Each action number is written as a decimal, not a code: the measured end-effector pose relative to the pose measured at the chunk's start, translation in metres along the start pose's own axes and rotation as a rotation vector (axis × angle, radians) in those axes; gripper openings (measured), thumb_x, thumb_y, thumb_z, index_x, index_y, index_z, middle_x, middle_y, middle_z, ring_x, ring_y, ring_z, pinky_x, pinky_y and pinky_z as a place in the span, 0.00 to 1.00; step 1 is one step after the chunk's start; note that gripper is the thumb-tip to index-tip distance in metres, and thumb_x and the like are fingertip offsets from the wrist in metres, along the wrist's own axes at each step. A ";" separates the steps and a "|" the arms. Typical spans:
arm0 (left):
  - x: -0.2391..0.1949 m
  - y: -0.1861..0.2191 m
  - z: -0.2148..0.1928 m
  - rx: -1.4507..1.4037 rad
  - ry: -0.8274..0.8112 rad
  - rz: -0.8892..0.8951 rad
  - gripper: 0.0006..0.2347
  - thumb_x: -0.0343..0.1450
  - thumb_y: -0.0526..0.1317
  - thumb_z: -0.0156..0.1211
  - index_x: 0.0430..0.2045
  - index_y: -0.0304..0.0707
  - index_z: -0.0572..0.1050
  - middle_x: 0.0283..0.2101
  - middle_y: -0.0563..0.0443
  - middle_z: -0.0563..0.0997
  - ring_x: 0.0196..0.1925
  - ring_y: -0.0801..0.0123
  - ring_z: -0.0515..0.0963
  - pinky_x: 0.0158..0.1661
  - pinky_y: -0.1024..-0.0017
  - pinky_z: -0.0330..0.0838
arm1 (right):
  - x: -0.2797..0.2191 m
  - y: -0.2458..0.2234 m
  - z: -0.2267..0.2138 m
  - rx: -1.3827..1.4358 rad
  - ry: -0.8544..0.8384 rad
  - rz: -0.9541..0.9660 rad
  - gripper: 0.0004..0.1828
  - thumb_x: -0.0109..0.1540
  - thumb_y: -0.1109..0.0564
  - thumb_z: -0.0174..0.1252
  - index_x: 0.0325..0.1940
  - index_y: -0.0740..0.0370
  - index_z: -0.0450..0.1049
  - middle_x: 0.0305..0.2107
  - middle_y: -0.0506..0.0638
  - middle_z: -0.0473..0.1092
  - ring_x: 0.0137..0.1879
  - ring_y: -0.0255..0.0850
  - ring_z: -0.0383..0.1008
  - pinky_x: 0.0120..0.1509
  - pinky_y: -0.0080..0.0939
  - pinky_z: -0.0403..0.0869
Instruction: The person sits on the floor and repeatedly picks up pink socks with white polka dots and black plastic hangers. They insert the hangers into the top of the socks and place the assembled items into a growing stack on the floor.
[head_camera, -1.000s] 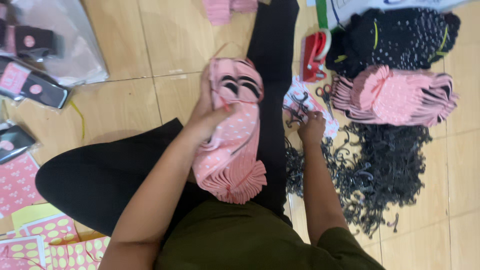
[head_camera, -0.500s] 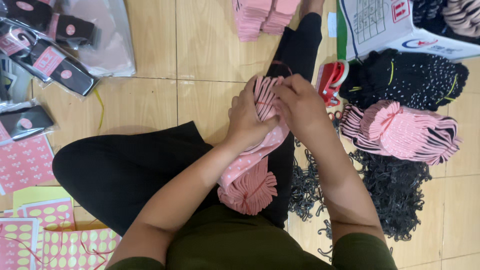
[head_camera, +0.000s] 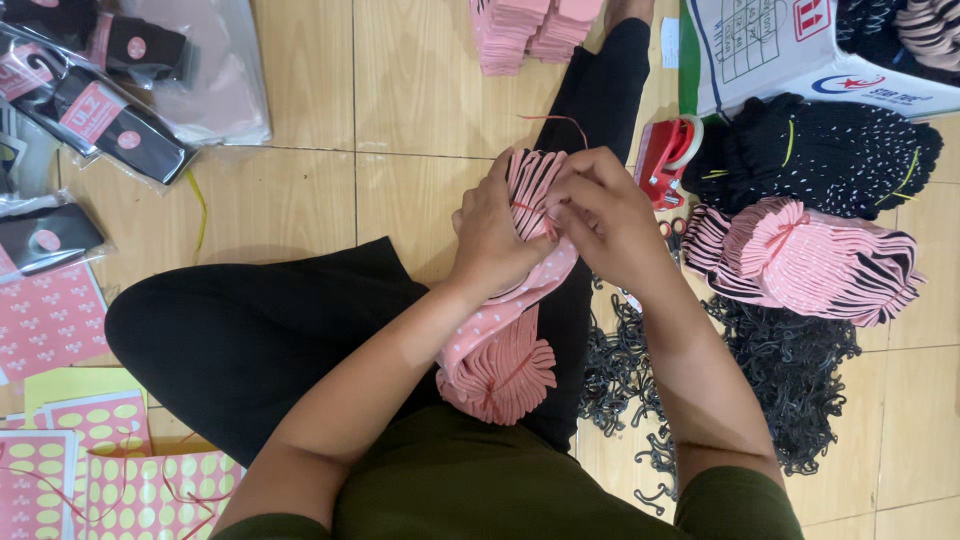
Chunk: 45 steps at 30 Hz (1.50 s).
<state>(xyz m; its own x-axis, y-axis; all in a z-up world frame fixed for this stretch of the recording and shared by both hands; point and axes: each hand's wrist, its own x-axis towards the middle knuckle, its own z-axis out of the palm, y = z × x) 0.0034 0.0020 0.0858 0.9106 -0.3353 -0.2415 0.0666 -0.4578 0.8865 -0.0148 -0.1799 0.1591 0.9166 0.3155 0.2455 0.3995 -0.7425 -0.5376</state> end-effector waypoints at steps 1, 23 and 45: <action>0.003 -0.001 0.001 0.002 -0.001 -0.003 0.53 0.59 0.51 0.77 0.80 0.48 0.48 0.65 0.36 0.71 0.71 0.36 0.68 0.67 0.36 0.57 | 0.001 -0.001 -0.001 0.004 0.000 0.001 0.07 0.67 0.64 0.66 0.45 0.52 0.81 0.50 0.49 0.71 0.50 0.53 0.77 0.52 0.51 0.76; 0.043 -0.145 -0.028 -1.063 0.329 -0.430 0.38 0.60 0.41 0.67 0.70 0.46 0.62 0.58 0.41 0.79 0.55 0.57 0.83 0.54 0.62 0.80 | -0.142 -0.071 0.082 0.002 -0.537 0.071 0.59 0.48 0.30 0.80 0.77 0.50 0.66 0.66 0.64 0.62 0.68 0.58 0.68 0.74 0.60 0.68; 0.042 -0.131 0.036 -0.584 0.632 -0.140 0.43 0.65 0.44 0.73 0.76 0.43 0.53 0.74 0.43 0.74 0.74 0.53 0.77 0.73 0.64 0.66 | -0.158 -0.070 0.120 -0.166 -0.547 -0.387 0.12 0.67 0.55 0.61 0.54 0.48 0.74 0.59 0.47 0.71 0.49 0.51 0.72 0.47 0.55 0.67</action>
<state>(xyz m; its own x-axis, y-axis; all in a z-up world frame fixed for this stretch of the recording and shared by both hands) 0.0178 0.0181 -0.0544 0.9226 0.2913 -0.2528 0.2357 0.0928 0.9674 -0.1862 -0.1071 0.0609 0.6003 0.7966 -0.0709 0.7321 -0.5830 -0.3524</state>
